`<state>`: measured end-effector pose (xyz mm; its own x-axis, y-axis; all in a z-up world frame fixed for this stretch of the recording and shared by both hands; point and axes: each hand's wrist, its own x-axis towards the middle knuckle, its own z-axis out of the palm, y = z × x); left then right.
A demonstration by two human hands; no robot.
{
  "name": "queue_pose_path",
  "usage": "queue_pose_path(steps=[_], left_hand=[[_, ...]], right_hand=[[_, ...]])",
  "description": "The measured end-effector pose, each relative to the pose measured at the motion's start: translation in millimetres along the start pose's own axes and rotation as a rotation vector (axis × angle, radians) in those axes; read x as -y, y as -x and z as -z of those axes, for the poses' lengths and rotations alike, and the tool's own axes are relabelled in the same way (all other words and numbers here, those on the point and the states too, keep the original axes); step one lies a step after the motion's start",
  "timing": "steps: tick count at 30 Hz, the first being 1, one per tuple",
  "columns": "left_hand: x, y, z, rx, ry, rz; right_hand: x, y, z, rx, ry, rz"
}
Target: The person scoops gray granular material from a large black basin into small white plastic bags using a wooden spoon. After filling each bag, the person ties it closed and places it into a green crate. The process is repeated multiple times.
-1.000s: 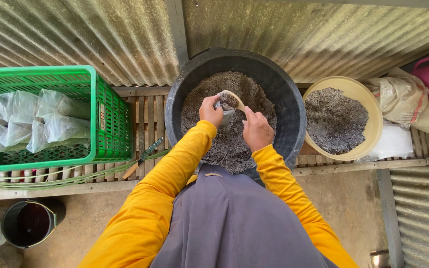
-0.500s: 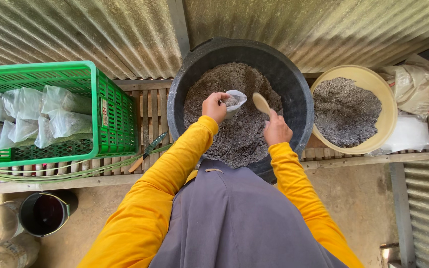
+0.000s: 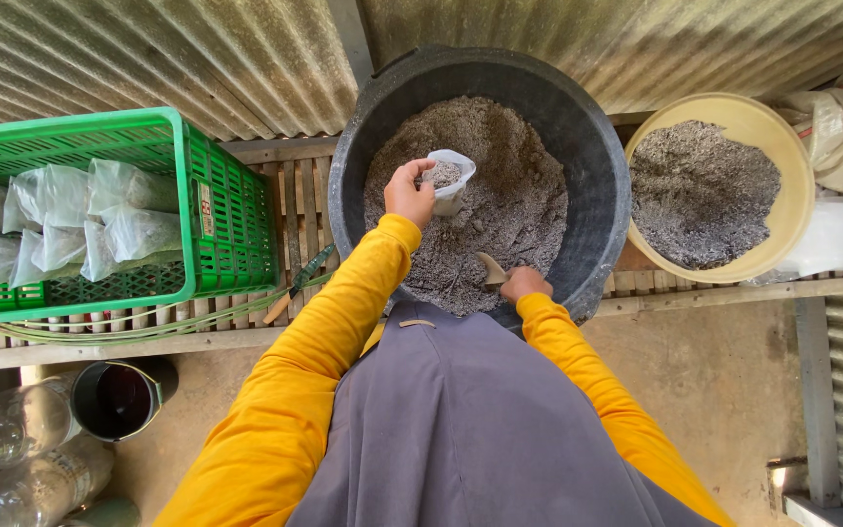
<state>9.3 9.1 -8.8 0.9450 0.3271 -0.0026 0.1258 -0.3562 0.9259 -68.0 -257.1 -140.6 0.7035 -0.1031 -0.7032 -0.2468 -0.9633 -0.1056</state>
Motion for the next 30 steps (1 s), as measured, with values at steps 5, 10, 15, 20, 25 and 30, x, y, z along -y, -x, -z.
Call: queue_pose_path(steps=[5, 10, 15, 20, 25, 30], left_hand=[[-13, 1, 1, 0.028, 0.040, 0.133], [-14, 4, 3, 0.034, 0.024, 0.121], [-6, 5, 5, 0.050, 0.000, 0.079], [1, 0, 5, 0.051, 0.042, 0.107], [6, 0, 2, 0.014, 0.007, 0.052], [8, -6, -6, 0.026, 0.104, 0.104]], right_hand=[[-15, -15, 14, 0.022, -0.159, 0.071], [-2, -14, 41, -0.203, -0.282, -0.077], [25, -12, 25, -0.254, -0.201, -0.003], [16, -20, -12, -0.178, -0.399, 0.117], [1, -25, -16, 0.095, -0.841, 0.095], [-20, -8, 17, 0.105, -0.983, 0.240]])
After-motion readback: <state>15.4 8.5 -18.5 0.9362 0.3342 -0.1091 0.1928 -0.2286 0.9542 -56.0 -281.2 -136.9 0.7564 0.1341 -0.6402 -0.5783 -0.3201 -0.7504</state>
